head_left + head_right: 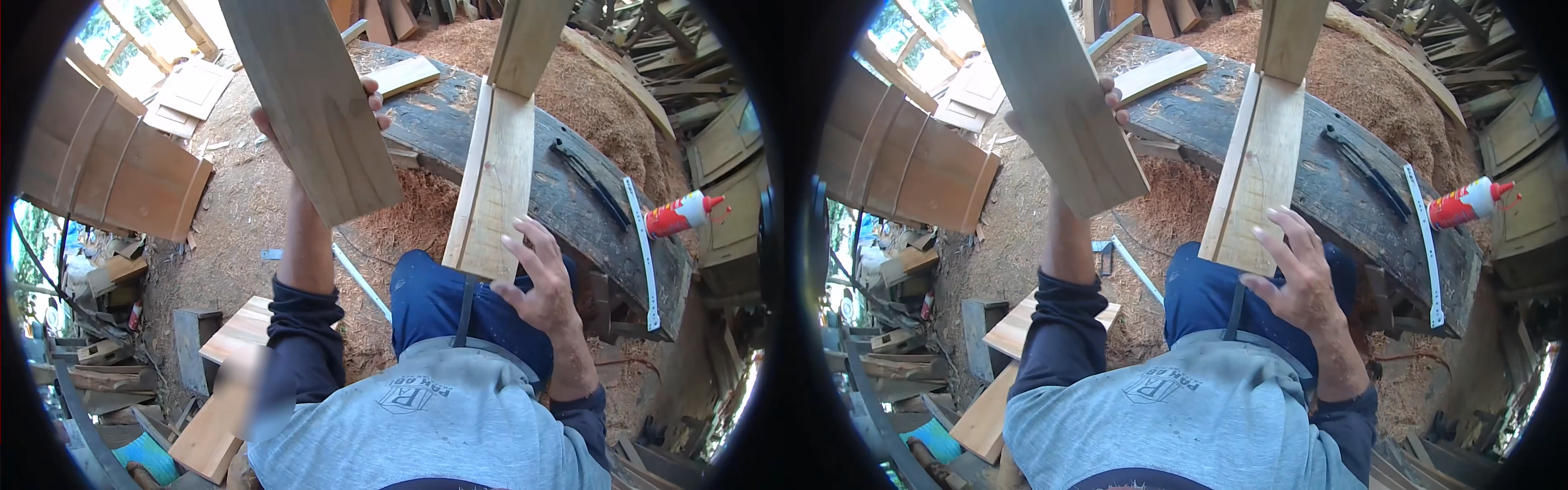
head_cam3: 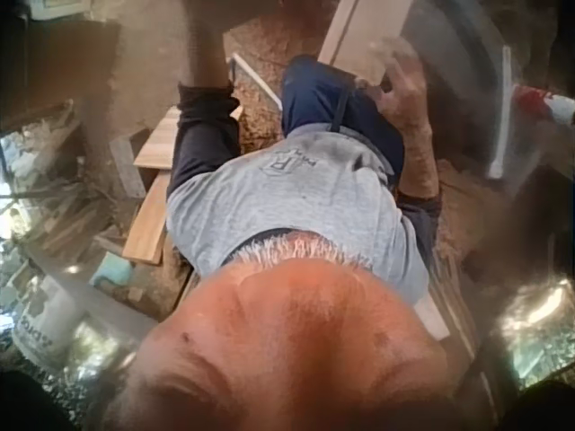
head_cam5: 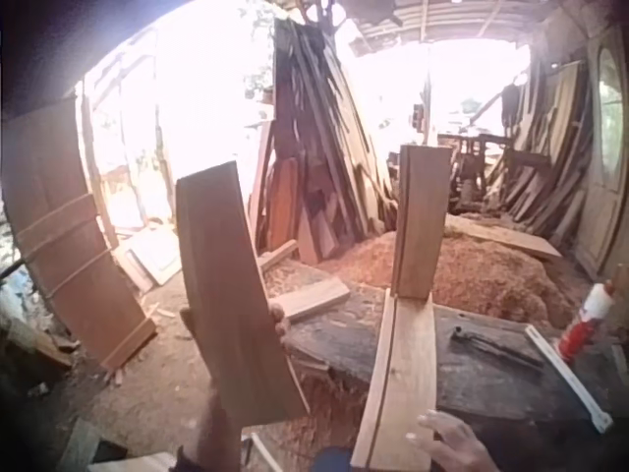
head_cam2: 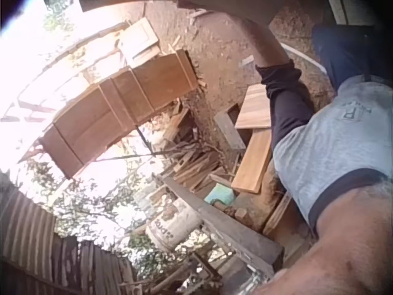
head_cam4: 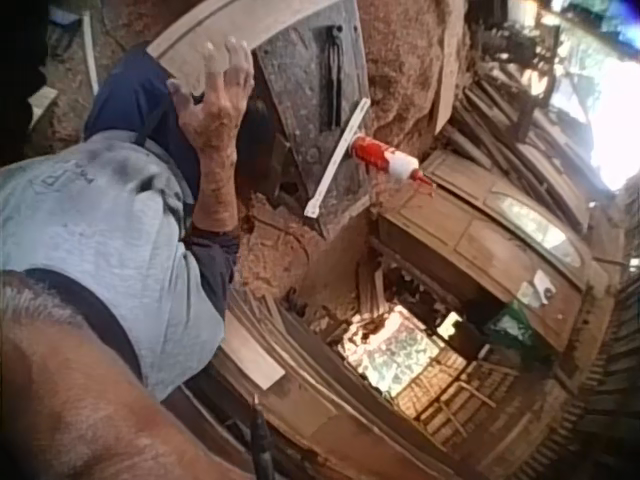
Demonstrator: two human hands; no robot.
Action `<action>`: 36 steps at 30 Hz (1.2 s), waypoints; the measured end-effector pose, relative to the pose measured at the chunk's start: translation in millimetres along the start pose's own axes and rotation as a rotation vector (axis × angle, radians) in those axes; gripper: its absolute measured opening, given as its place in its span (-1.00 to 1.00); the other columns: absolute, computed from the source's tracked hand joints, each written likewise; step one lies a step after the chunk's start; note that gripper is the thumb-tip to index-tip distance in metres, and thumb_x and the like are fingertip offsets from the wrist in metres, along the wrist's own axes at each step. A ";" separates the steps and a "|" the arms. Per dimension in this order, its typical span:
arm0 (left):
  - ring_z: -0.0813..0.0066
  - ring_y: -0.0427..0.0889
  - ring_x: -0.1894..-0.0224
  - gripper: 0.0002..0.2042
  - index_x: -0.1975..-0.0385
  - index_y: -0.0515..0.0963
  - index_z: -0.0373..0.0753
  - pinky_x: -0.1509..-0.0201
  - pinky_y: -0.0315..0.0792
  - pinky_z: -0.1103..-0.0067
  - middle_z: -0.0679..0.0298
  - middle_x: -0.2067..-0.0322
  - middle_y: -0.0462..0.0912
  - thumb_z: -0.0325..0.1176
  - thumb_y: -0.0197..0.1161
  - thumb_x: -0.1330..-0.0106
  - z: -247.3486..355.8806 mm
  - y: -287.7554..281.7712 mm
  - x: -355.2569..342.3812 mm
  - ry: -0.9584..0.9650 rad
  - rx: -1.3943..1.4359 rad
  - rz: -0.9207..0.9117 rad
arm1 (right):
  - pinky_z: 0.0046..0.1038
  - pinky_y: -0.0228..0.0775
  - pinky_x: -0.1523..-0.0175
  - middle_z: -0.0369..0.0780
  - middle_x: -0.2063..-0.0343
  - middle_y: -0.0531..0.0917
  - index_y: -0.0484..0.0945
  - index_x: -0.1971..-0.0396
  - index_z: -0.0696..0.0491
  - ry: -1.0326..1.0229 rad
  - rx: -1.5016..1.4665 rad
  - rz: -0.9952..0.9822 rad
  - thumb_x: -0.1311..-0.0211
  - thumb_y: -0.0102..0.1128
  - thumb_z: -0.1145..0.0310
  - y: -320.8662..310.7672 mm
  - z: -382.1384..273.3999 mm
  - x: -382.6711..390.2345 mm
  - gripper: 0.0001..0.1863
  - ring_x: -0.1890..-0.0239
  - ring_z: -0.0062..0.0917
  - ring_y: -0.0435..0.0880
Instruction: The person joins wooden panels to form a box structure using glue and a pneumatic nail gun.
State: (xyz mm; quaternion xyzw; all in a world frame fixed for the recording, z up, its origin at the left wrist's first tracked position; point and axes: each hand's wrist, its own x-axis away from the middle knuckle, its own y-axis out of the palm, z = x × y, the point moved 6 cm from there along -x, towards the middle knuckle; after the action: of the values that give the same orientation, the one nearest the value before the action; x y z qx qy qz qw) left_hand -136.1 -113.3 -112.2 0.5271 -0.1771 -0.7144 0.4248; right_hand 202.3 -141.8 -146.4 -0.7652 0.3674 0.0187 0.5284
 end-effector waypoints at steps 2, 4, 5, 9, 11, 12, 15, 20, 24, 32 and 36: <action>-0.15 0.49 -0.16 0.22 -0.43 0.12 -0.40 -0.14 0.61 -0.01 -0.31 -0.21 0.33 0.61 0.20 -0.03 -22.4 16.8 0.5 0.006 0.085 -0.103 | -0.14 0.41 -0.32 0.01 -0.20 0.54 0.49 -0.25 0.12 0.017 -0.186 0.110 -0.17 0.47 0.00 -0.8 -7.9 -13.9 -0.26 -0.26 -0.11 0.53; -0.19 0.46 -0.18 0.25 -0.43 0.11 -0.43 -0.15 0.59 -0.04 -0.32 -0.21 0.32 0.62 0.21 -0.01 -45.0 30.9 -1.1 0.011 0.154 -0.178 | -0.20 0.45 -0.29 0.00 -0.14 0.61 0.43 -0.30 0.15 0.081 -0.369 0.024 -0.22 0.43 -0.01 9.9 -12.7 -25.5 -0.23 -0.21 -0.14 0.59; -0.21 0.46 -0.19 0.26 -0.43 0.10 -0.45 -0.15 0.58 -0.06 -0.32 -0.21 0.32 0.62 0.22 0.00 -55.0 35.6 -2.6 0.016 0.164 -0.191 | -0.22 0.47 -0.28 -0.01 -0.11 0.64 0.39 -0.33 0.16 0.109 -0.466 0.001 -0.25 0.41 -0.01 14.6 -14.5 -30.2 -0.21 -0.19 -0.15 0.63; -0.32 0.42 -0.25 0.31 -0.42 0.11 -0.47 -0.23 0.51 -0.08 -0.37 -0.23 0.30 0.64 0.26 0.08 -102.5 44.2 -8.1 -0.106 0.212 -0.234 | -0.24 0.53 -0.14 0.01 0.06 0.72 0.34 -0.36 0.15 0.170 -0.770 -0.017 -0.26 0.42 0.29 28.3 -12.1 -47.8 -0.29 -0.01 -0.18 0.72; -0.25 0.41 -0.30 0.17 -0.42 0.13 -0.44 -0.29 0.47 -0.04 -0.32 -0.26 0.32 0.54 0.23 -0.10 -118.8 43.1 -5.9 -0.215 0.050 -0.182 | -0.27 0.57 -0.08 -0.02 0.12 0.74 0.36 -0.34 0.15 0.225 -0.846 0.009 -0.25 0.41 0.37 26.7 -5.2 -47.3 -0.32 0.05 -0.23 0.75; -0.22 0.41 -0.32 0.10 -0.42 0.14 -0.43 -0.32 0.45 -0.02 -0.30 -0.28 0.33 0.49 0.21 -0.18 -123.2 39.1 -4.2 -0.272 -0.072 -0.098 | -0.30 0.60 -0.06 -0.04 0.14 0.75 0.37 -0.34 0.16 0.240 -0.823 0.049 -0.25 0.41 0.40 22.2 -0.5 -46.2 -0.33 0.07 -0.28 0.76; -0.05 0.43 -0.35 -0.19 -0.43 0.16 -0.39 -0.38 0.41 0.08 -0.15 -0.31 0.37 0.20 0.10 -0.47 -91.4 13.4 11.2 -0.030 -0.511 0.532 | -0.29 0.63 0.07 -0.02 0.23 0.74 0.45 -0.22 0.17 0.145 -0.617 0.272 -0.23 0.40 0.45 -4.9 12.3 -40.4 -0.44 0.17 -0.25 0.79; 0.16 0.52 -0.25 -0.47 -0.36 0.27 -0.36 -0.32 0.45 0.20 0.05 -0.22 0.49 -0.11 0.09 -0.58 -93.9 31.3 26.5 0.030 -0.836 0.531 | -0.19 0.58 0.10 0.05 0.30 0.69 0.48 -0.03 0.20 0.080 -0.509 0.279 -0.21 0.37 0.47 -5.1 12.5 -42.8 -0.59 0.19 -0.06 0.75; 0.36 0.59 -0.06 -0.55 -0.27 0.35 -0.31 -0.15 0.55 0.35 0.17 -0.05 0.58 -0.13 0.13 -0.57 -95.4 42.8 44.2 0.295 -0.899 0.641 | -0.22 0.62 0.12 0.01 0.23 0.70 0.46 -0.12 0.20 -0.045 -0.383 0.284 -0.14 0.45 0.43 -2.6 -2.4 -45.3 -0.46 0.21 -0.12 0.75; 0.43 0.58 0.08 -0.55 -0.09 0.49 -0.13 0.01 0.55 0.41 0.36 0.21 0.60 0.13 0.05 -0.53 -132.4 65.2 15.3 0.335 -0.302 0.376 | -0.22 0.56 -0.19 0.03 -0.07 0.64 0.42 -0.28 0.16 -0.284 -0.500 0.314 -0.09 0.57 0.17 -39.0 -0.4 -38.2 -0.21 -0.11 -0.15 0.67; 0.50 0.58 0.05 -0.59 -0.18 0.47 -0.15 -0.07 0.51 0.48 0.35 0.09 0.63 0.01 0.11 -0.55 -159.9 68.7 17.2 0.294 -0.457 0.649 | -0.23 0.61 -0.10 0.01 0.00 0.68 0.53 -0.14 0.21 -0.285 -0.597 0.500 -0.16 0.52 0.19 -62.7 0.4 -46.5 -0.38 -0.02 -0.18 0.72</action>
State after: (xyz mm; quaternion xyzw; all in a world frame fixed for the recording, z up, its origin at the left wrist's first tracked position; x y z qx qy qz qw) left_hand 35.8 -135.4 -135.5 0.4326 -0.1085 -0.4814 0.7546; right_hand 205.0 -105.5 -77.4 -0.7617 0.4437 0.3579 0.3080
